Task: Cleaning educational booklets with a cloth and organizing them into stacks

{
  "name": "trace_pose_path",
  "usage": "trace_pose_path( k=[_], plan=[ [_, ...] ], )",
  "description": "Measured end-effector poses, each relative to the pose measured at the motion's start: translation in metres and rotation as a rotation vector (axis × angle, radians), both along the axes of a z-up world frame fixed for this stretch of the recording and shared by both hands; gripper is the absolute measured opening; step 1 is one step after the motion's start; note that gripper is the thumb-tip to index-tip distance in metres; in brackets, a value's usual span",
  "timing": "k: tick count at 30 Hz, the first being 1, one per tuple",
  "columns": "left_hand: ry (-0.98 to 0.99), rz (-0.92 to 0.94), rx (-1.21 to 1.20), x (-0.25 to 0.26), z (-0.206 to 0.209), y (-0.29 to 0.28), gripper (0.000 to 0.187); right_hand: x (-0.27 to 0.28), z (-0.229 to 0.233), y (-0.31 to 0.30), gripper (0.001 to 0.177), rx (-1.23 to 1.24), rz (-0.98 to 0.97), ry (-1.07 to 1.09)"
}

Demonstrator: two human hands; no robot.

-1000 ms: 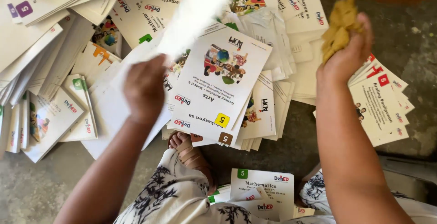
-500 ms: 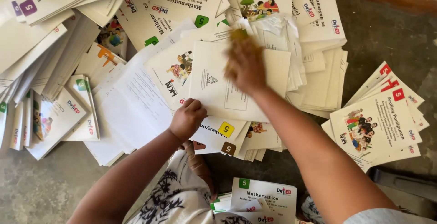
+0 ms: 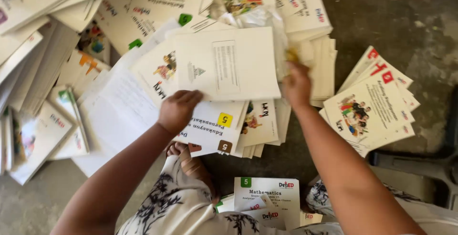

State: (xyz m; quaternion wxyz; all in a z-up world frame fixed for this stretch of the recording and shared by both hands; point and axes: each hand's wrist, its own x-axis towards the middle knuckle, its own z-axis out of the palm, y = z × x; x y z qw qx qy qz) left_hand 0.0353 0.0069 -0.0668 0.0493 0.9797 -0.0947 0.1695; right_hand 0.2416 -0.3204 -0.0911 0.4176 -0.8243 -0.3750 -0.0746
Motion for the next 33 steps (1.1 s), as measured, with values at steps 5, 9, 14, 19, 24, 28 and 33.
trace_pose_path(
  k=[5,9,14,19,24,28,33],
  plan=[
    [-0.245,0.123,-0.618,0.033,0.129,-0.029,0.01,-0.012,-0.01,-0.071,0.019,0.549,-0.69,0.518],
    [-0.101,0.188,-1.271,0.048,0.147,-0.08,0.013,-0.046,0.01,-0.052,0.067,0.872,-0.201,1.019],
    [0.632,0.36,-1.681,0.05,0.03,-0.101,0.026,-0.046,0.048,-0.091,0.043,0.828,-0.396,1.211],
    [0.773,-0.155,-0.112,0.044,0.082,-0.07,0.072,-0.056,0.006,-0.287,0.048,0.479,-0.652,0.985],
    [0.791,-0.503,0.613,0.057,0.077,-0.064,0.1,-0.055,0.016,-0.368,0.023,0.336,-1.202,1.268],
    [0.873,-0.559,0.731,0.078,0.084,-0.077,0.104,-0.043,-0.05,-0.432,0.072,-0.829,-1.337,1.328],
    [0.599,-0.701,0.826,0.094,0.039,-0.079,0.08,-0.037,-0.014,-0.41,0.085,-0.831,-1.577,0.861]
  ],
)
